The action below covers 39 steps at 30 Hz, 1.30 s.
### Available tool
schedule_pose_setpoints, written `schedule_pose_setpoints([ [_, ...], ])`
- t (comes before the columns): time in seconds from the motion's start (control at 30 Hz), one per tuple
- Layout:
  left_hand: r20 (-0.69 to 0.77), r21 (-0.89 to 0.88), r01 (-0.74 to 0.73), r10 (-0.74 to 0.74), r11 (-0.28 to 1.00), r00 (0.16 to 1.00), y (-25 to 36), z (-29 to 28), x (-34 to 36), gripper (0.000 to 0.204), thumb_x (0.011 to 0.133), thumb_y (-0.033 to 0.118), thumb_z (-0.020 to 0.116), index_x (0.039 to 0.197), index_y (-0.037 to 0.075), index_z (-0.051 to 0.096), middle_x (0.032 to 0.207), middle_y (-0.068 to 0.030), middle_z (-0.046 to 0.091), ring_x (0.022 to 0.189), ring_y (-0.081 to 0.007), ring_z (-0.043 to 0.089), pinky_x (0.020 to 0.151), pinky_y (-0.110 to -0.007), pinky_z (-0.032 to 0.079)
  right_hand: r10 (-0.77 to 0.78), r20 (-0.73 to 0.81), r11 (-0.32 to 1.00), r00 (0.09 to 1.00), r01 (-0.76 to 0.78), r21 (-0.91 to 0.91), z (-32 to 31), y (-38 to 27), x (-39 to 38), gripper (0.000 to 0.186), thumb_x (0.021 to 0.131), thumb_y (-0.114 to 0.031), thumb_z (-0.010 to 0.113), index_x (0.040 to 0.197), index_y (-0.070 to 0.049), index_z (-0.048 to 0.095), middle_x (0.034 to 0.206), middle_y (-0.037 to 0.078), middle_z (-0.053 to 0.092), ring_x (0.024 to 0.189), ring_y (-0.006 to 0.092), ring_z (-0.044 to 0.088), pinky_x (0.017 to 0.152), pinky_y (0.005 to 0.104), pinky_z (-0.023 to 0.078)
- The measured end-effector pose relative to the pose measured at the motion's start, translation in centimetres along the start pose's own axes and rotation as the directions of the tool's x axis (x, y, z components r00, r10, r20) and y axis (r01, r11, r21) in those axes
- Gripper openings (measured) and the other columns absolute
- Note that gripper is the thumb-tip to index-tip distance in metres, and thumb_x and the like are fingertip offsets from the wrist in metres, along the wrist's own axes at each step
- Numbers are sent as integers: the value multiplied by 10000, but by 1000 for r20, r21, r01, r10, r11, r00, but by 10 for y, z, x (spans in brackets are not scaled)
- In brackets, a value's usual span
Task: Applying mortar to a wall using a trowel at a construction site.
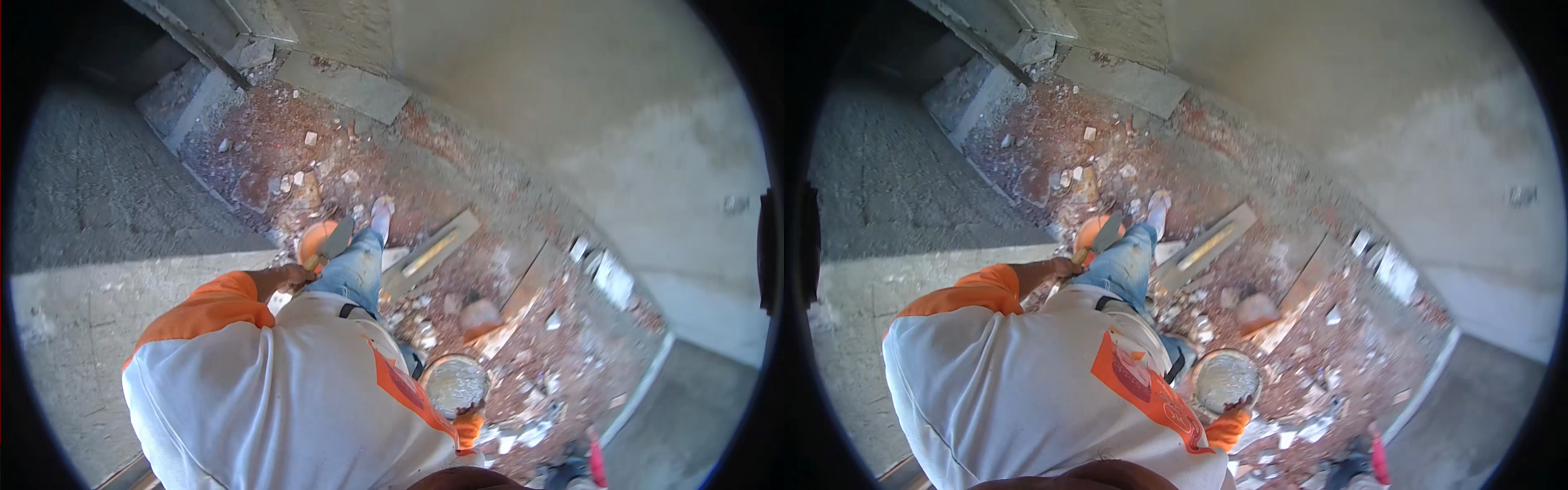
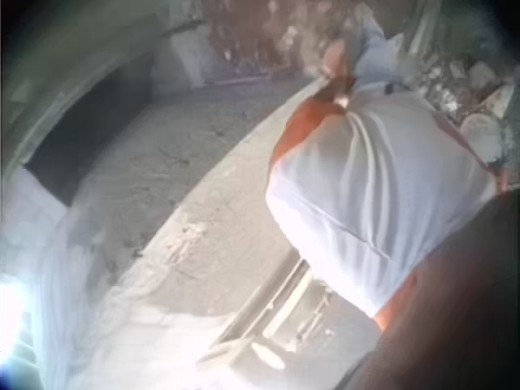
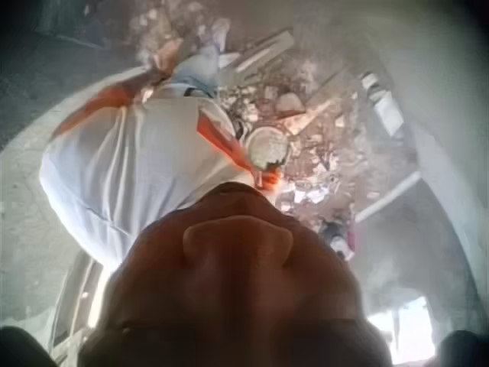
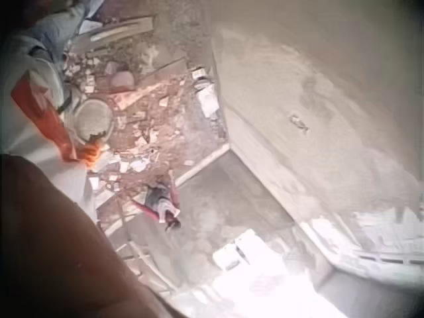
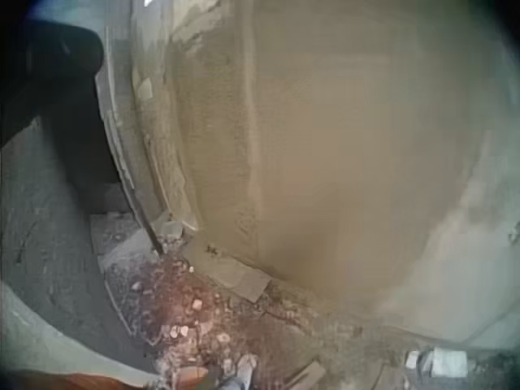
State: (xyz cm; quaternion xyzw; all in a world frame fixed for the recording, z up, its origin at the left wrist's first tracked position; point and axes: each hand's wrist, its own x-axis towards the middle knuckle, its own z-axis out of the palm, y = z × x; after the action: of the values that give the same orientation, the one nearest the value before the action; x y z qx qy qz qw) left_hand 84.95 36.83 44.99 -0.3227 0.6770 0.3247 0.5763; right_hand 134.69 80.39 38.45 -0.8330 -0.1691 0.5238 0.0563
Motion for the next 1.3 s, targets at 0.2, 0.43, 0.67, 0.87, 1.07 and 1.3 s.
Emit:
schedule_pose_setpoints([
  [0.2,1,-64,-17,17,998,1000,122,-126,48,273,676,218,741,856,63,606,746,-53,565,598,-150,501,476,-316,413,-252,137,866,958,286,-410,240,-91,-146,681,765,-331,584,1278,4,286,1189,197,500,1076,300,509,873,381,431],
  [0.43,-269,-266,-115,41,957,962,72,-211,30,215,689,189,717,694,24,579,553,-48,526,415,-131,454,327,-295,303,-395,747,-496,536,559,-664,488,-150,-199,691,765,-154,615,1302,41,227,1208,236,478,1123,301,481,894,333,423],
  [0.67,-312,-648,11,-279,761,908,7,-260,16,182,750,197,608,671,40,558,539,-51,501,410,-150,466,343,-281,352,-301,523,302,798,600,-741,838,-131,-269,603,786,-519,462,1084,4,504,789,178,584,577,276,533,492,394,416],
  [0.87,-193,-978,-167,-256,121,947,9,-252,28,112,805,155,554,813,49,517,567,-55,483,412,-160,474,362,-300,417,103,989,-882,107,470,41,1041,-43,-365,591,795,-532,408,1052,-22,560,836,204,615,697,302,604,657,399,448],
  [1.07,84,-944,23,-173,-328,981,51,-292,53,88,796,174,490,836,97,503,597,-26,459,463,-161,451,429,-312,388,252,933,-927,255,341,157,1229,128,-452,419,826,-413,449,1105,-117,550,977,205,608,923,320,590,806,408,443],
  [1.3,-150,-883,-215,-183,-417,972,109,-405,4,249,844,213,494,1044,66,508,752,-41,552,519,-142,534,505,-306,465,139,942,-807,306,587,-72,1328,281,-479,580,814,-540,386,917,-26,634,952,225,605,905,376,575,822,413,430],
])
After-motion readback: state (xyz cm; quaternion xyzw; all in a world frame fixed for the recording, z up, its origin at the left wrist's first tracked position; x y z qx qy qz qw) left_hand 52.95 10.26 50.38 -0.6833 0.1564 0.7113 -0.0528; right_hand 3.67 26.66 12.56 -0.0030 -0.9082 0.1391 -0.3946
